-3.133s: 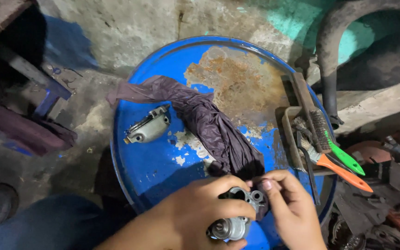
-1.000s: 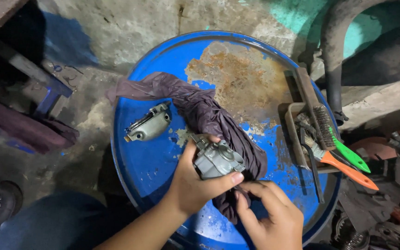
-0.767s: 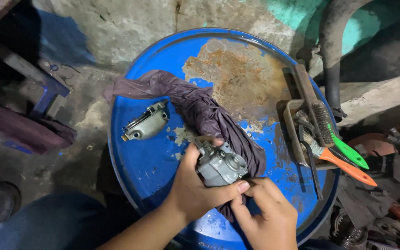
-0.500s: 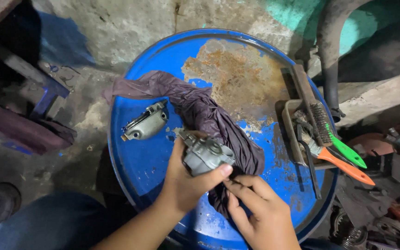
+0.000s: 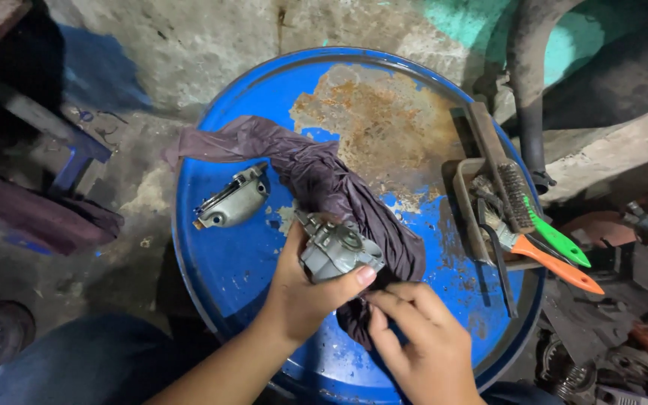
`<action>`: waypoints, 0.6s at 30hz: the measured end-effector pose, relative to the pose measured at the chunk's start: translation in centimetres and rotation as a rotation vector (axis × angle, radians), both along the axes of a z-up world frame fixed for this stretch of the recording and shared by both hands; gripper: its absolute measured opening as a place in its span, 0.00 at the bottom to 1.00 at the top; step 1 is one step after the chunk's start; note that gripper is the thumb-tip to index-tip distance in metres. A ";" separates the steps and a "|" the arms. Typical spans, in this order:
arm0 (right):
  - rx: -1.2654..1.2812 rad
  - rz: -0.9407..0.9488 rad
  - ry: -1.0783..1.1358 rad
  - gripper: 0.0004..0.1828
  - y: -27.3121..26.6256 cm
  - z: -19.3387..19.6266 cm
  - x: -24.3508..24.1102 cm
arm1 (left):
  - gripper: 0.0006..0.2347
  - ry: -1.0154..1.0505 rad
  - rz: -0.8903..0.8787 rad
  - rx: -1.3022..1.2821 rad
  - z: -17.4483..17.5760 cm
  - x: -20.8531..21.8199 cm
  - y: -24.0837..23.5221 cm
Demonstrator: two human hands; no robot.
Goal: Inspecting and assembling parts of a motorcycle carburetor on a makeshift workbench.
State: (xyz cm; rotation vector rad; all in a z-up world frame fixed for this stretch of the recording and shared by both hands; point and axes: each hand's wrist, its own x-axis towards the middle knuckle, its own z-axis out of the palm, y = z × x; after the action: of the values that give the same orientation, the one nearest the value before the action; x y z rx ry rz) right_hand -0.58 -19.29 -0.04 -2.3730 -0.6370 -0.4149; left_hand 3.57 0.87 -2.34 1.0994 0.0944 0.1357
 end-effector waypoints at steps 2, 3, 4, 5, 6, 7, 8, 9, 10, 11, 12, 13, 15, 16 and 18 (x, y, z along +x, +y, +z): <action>-0.048 0.072 0.002 0.12 -0.3 0.4 0.5 | 0.28 0.077 0.015 -0.010 -0.4 0.1 0.2; -0.093 0.147 0.003 0.14 -0.4 0.6 0.7 | 0.28 0.153 0.033 -0.018 -0.6 0.1 0.3; -0.092 0.152 0.002 0.14 -0.2 0.9 0.8 | 0.28 0.152 0.037 -0.017 -0.3 0.1 0.4; -0.083 0.149 0.047 0.14 0.1 1.3 0.9 | 0.27 0.158 0.033 -0.040 0.1 0.1 0.4; -0.074 0.141 0.092 0.13 0.3 1.6 1.0 | 0.25 0.163 0.022 -0.063 0.4 0.1 0.4; -0.073 0.139 0.090 0.13 0.2 1.6 1.1 | 0.25 0.161 0.021 -0.061 0.3 0.1 0.5; -0.065 0.099 0.135 0.12 0.0 1.7 1.0 | 0.26 0.133 0.021 0.001 0.3 0.1 0.5; -0.057 0.059 0.179 0.12 -0.1 1.7 0.9 | 0.27 0.104 0.022 0.062 0.2 0.0 0.4; -0.057 0.059 0.179 0.12 -0.6 1.1 0.9 | 0.27 0.104 0.022 0.062 -0.1 -0.1 0.3; -0.038 0.025 0.192 0.11 -1.1 0.5 0.8 | 0.28 0.118 0.011 0.014 -0.4 -0.1 0.3; -0.016 -0.005 0.201 0.11 -1.4 -0.1 0.9 | 0.29 0.128 0.003 -0.030 -0.6 0.0 0.4; -0.013 -0.001 0.197 0.11 -1.2 0.2 1.0 | 0.29 0.124 0.006 -0.027 -0.2 0.2 0.6; 0.071 -0.051 0.151 0.10 -1.1 1.0 0.7 | 0.26 0.163 0.025 -0.076 0.4 0.2 0.6; 0.069 -0.046 0.154 0.10 -0.7 1.1 0.4 | 0.26 0.165 0.030 -0.078 0.2 0.2 0.6; 0.109 -0.008 0.043 0.11 -0.1 1.5 -0.3 | 0.27 0.095 0.018 -0.088 -0.2 0.1 0.4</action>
State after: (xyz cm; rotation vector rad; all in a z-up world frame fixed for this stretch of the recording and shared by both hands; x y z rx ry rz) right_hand -0.84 -19.35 1.50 -2.2759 -0.5707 -0.3910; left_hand 3.71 1.23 -2.50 1.0170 0.1932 0.0945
